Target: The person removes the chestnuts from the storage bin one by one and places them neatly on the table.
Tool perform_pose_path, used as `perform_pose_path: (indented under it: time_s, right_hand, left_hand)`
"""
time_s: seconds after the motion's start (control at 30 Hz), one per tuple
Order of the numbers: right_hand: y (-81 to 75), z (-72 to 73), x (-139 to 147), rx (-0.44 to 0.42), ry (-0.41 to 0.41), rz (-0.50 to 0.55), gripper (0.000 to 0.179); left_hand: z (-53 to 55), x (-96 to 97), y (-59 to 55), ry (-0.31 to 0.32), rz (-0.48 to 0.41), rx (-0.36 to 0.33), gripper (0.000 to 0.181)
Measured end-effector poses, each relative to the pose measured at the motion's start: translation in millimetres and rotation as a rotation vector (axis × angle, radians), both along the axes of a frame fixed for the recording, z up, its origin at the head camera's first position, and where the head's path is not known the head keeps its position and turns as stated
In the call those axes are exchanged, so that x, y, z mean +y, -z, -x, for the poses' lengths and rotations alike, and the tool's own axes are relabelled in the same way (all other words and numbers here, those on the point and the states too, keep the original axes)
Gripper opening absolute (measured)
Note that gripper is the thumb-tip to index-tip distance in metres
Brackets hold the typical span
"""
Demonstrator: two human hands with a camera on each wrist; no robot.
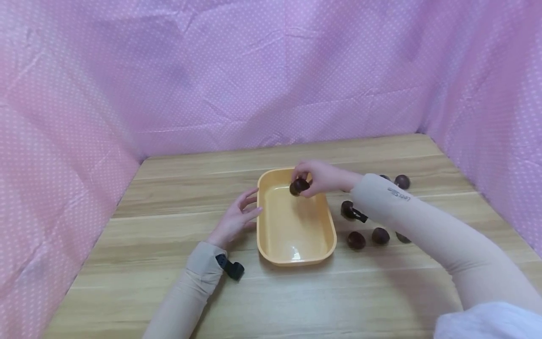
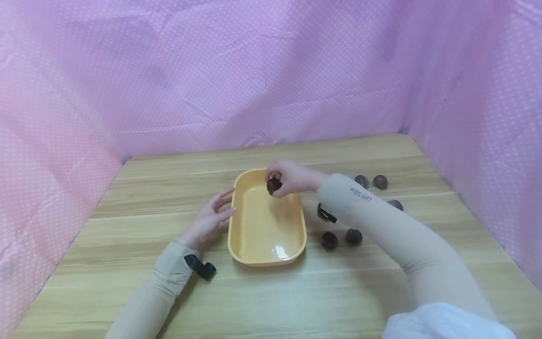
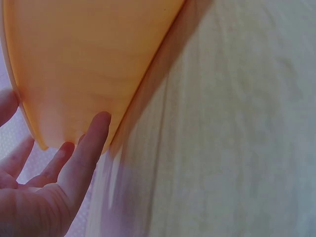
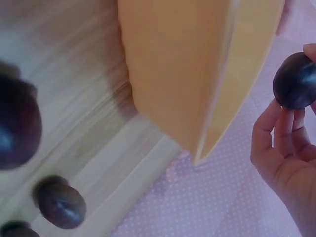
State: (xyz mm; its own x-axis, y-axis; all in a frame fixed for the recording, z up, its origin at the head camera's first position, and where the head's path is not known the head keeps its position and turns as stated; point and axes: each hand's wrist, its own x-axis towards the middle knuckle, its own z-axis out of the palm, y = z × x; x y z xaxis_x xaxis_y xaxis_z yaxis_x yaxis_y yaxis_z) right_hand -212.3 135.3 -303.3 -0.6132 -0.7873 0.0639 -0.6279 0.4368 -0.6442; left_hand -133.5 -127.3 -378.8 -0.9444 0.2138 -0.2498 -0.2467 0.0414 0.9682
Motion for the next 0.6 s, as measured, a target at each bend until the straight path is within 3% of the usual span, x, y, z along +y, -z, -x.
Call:
perform_pose_path:
  time_s: [0.6]
  right_hand:
    - [6.8, -41.7, 71.0, 0.009, 0.114, 0.010, 0.032]
  left_hand:
    - [1.8, -0.3, 1.0, 0.001, -0.005, 0.003, 0.063]
